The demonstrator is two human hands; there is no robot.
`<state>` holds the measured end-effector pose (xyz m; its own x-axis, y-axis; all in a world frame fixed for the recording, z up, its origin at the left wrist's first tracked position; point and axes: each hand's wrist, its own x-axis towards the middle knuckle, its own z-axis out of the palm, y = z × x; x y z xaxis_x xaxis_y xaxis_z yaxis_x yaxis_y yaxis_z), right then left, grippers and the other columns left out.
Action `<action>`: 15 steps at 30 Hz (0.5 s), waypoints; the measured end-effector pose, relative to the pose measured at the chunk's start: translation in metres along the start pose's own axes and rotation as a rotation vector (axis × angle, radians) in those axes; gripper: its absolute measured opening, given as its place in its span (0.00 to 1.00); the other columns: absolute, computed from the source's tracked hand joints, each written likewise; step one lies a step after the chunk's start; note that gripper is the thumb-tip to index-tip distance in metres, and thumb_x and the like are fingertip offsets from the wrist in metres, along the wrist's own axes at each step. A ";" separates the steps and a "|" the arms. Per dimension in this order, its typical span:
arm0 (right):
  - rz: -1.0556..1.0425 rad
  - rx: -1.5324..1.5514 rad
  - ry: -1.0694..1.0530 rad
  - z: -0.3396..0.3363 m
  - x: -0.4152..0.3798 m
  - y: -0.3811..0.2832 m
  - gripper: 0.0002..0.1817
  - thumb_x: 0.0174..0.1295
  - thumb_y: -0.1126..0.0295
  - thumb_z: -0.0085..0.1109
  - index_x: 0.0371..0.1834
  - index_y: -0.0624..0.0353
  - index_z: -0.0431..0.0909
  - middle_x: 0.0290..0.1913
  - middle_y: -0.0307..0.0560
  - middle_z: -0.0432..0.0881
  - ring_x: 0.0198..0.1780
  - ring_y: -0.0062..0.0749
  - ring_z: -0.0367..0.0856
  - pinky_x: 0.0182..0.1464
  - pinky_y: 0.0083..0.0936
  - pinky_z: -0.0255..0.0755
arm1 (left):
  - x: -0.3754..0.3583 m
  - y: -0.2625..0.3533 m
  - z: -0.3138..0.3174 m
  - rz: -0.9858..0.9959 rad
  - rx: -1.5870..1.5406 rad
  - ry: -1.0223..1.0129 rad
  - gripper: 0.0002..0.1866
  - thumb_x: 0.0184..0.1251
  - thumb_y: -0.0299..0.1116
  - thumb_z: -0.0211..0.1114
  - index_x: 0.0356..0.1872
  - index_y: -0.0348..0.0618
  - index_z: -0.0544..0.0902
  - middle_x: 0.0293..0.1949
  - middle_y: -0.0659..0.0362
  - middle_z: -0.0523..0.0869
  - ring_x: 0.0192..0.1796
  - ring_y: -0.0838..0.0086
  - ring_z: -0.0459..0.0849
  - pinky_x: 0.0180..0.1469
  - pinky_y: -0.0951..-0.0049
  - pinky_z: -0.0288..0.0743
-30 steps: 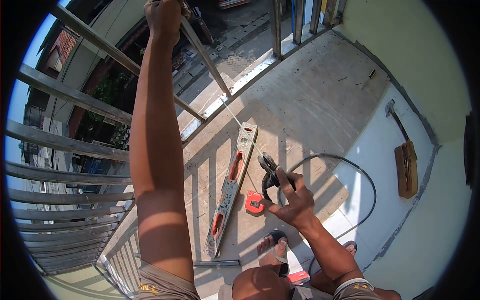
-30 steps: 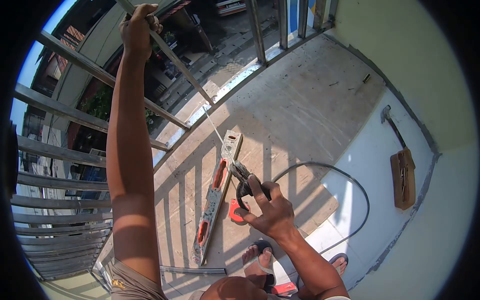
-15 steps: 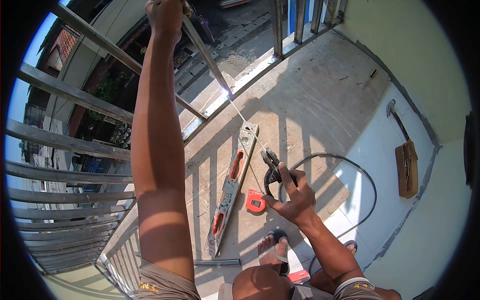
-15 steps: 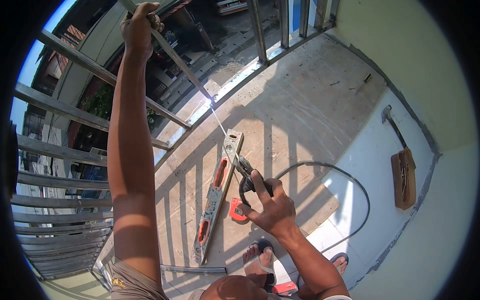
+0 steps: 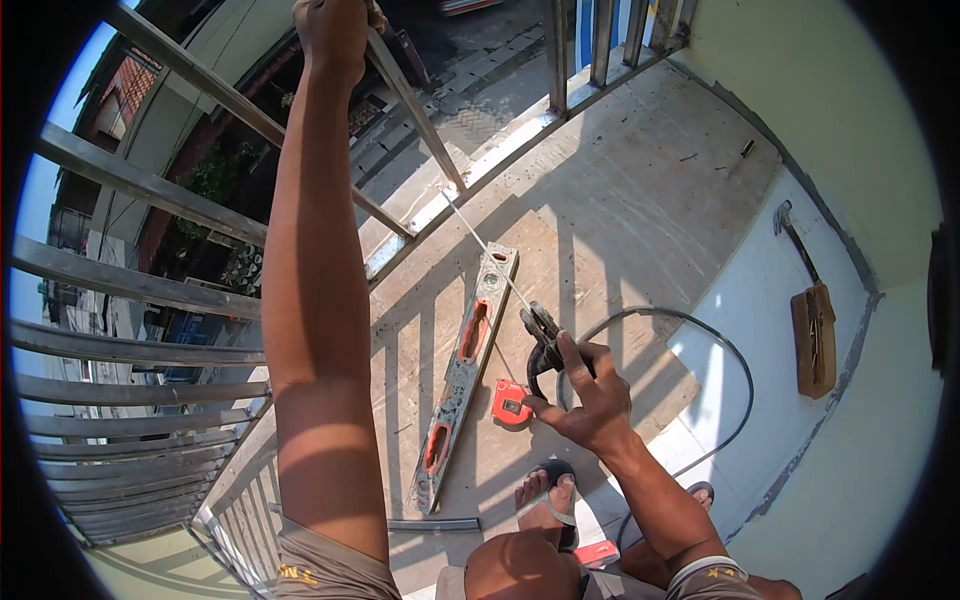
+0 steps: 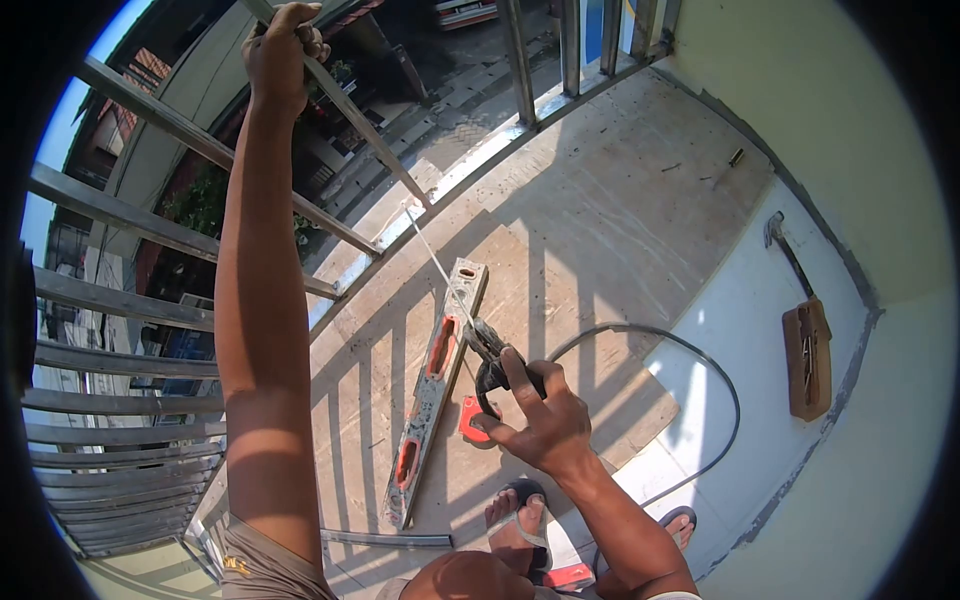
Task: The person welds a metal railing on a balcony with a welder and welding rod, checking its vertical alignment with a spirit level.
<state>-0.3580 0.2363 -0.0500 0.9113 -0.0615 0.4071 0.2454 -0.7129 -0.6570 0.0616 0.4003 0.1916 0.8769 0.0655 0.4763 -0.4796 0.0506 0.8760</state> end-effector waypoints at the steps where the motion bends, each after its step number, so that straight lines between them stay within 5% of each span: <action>1: -0.031 0.003 0.016 -0.001 -0.001 0.000 0.63 0.40 0.52 0.93 0.84 0.54 0.70 0.54 0.55 0.81 0.45 0.44 0.90 0.42 0.37 0.88 | 0.003 -0.002 -0.001 -0.006 0.012 -0.007 0.09 0.72 0.37 0.67 0.35 0.44 0.84 0.16 0.64 0.72 0.16 0.75 0.70 0.21 0.70 0.67; 15: 0.023 -0.014 -0.007 -0.001 -0.003 0.002 0.63 0.41 0.55 0.93 0.86 0.52 0.68 0.55 0.54 0.81 0.45 0.43 0.90 0.42 0.36 0.87 | -0.002 0.002 0.001 0.036 0.051 -0.007 0.08 0.74 0.35 0.66 0.33 0.44 0.84 0.18 0.64 0.73 0.17 0.75 0.69 0.22 0.69 0.67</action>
<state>-0.3605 0.2348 -0.0518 0.9192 -0.0732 0.3870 0.2195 -0.7208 -0.6575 0.0591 0.3990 0.1925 0.8596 0.0598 0.5075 -0.5083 -0.0024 0.8612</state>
